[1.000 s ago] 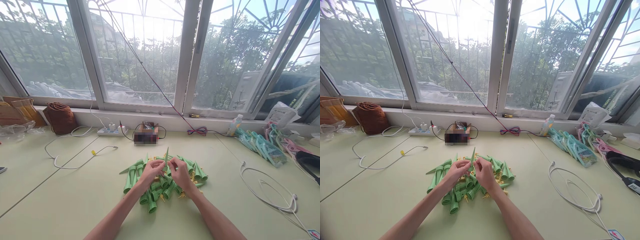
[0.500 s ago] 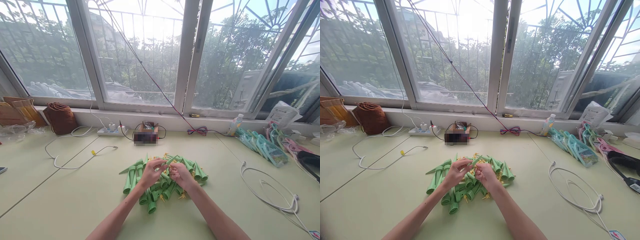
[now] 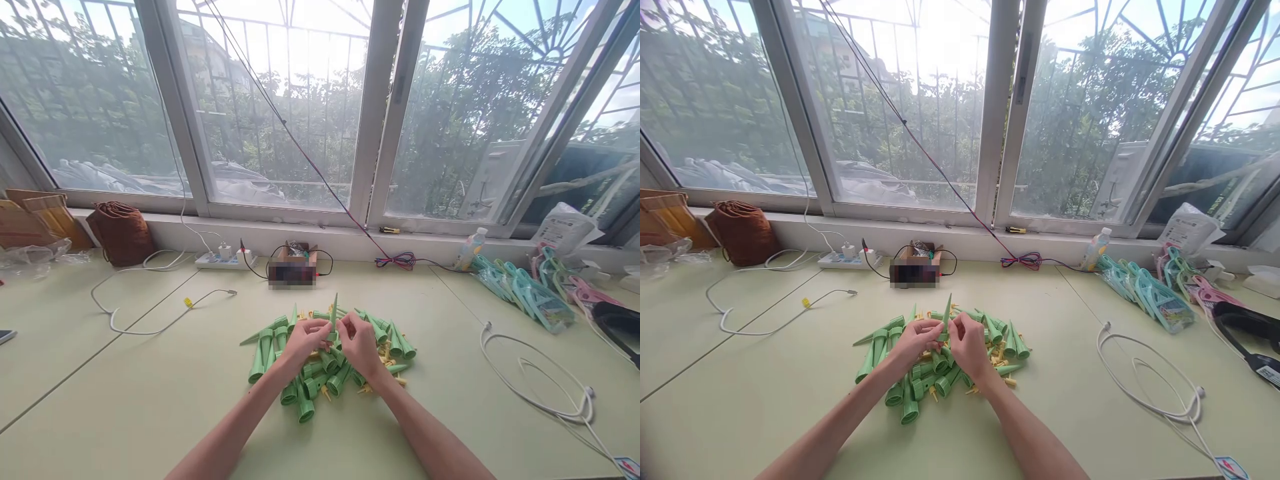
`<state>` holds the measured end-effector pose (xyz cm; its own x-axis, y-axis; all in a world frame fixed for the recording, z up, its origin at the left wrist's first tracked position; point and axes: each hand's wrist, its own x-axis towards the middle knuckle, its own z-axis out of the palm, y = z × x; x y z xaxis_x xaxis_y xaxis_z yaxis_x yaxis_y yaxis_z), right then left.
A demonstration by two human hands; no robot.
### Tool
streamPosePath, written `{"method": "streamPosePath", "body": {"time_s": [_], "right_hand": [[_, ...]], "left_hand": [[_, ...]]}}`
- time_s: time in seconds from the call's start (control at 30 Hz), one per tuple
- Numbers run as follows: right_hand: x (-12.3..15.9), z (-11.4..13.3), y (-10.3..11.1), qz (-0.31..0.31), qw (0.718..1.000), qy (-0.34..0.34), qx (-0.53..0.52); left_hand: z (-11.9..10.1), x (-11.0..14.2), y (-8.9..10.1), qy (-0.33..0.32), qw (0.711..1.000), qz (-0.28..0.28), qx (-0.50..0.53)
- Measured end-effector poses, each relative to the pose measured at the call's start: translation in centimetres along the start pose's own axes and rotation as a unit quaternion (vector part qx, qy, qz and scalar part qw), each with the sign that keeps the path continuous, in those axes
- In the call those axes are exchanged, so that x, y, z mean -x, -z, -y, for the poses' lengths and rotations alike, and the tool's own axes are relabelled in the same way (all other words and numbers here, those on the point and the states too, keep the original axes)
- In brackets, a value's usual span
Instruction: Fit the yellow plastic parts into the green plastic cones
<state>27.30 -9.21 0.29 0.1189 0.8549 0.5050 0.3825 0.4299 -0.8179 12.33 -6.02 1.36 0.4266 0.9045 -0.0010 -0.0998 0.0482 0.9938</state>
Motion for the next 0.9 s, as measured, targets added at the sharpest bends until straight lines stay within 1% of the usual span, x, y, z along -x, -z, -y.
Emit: {"method": "streamPosePath", "body": {"time_s": [0.33, 0.8, 0.9], "right_hand": [[-0.10, 0.13, 0.00, -0.008, 1.000, -0.022, -0.001], [-0.22, -0.20, -0.07, 0.000, 0.990, -0.098, -0.103], [-0.26, -0.21, -0.10, -0.006, 0.989, -0.098, -0.107]], "left_hand": [[-0.31, 0.08, -0.24, -0.032, 0.999, 0.012, -0.009], [-0.40, 0.11, -0.25, -0.062, 0.997, 0.012, -0.041], [-0.19, -0.03, -0.29, -0.067, 0.997, 0.012, -0.037]]}}
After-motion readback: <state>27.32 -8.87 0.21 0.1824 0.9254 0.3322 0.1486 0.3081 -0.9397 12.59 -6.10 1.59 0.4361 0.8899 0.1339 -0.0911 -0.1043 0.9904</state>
